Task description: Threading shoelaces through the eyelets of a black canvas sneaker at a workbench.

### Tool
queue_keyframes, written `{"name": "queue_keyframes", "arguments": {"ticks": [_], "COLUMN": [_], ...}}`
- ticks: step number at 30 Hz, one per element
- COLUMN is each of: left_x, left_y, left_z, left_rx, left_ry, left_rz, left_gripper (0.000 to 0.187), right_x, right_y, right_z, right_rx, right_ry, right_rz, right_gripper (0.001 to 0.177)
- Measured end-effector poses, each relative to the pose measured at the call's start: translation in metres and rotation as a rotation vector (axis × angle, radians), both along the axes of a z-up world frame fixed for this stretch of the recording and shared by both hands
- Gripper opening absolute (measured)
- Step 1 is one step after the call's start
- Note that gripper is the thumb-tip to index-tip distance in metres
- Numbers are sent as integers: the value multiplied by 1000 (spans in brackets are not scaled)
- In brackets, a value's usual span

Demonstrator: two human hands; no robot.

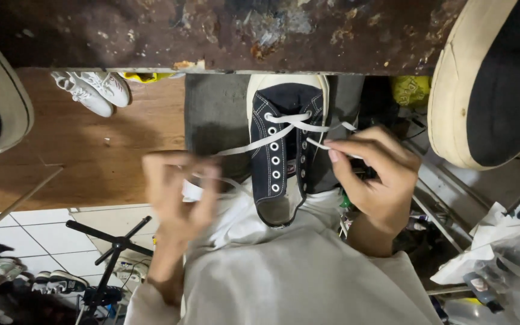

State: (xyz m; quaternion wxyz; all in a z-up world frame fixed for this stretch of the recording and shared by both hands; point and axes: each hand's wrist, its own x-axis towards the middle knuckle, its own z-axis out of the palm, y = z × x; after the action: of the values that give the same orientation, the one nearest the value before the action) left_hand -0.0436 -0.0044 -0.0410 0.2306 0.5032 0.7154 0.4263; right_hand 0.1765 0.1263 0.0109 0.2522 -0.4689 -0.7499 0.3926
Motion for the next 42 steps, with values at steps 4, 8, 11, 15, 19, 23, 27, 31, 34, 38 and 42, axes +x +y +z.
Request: {"name": "queue_keyframes", "arguments": {"ticks": [4,8,11,15,19,23,27,31,34,38,42], "left_x": [30,36,41,47,52,56,53,57,61,46,8], "left_y": [52,76,86,92,92,87,83,75,66,49,16], "left_z": [20,29,31,27,17,11,13,16,22,45,53], "left_rx": [80,38,26,12,44,76,-10,-51,-48,-57,-140], "left_ry": [44,198,164,40,-50,-105,-31,71,86,-40,-409], "left_rz": [-257,-350,-379,-341,-275,-234,-339,-317,-298,-292,-504], "left_gripper": [3,5,2,3,2,3,6,9,10,7,8], "right_x": [1,1,0,-2,-3,-7,-13,-12,-25,-28,-25], "right_y": [7,12,16,20,24,24,6,-18,-21,-25,-23], "right_z": [-10,-15,-18,-18,-19,-22,-16,-13,-12,-7,-7], "right_rx": [67,94,135,227,408,415,339,42,-151,-278,-349], "right_ry": [-2,34,20,-75,-176,-141,-208,-203,-197,-129,-32], "right_rz": [57,64,95,138,211,219,37,-184,-185,-229,-218], "right_gripper": [5,7,6,5,13,12,4,26,26,34,40]}}
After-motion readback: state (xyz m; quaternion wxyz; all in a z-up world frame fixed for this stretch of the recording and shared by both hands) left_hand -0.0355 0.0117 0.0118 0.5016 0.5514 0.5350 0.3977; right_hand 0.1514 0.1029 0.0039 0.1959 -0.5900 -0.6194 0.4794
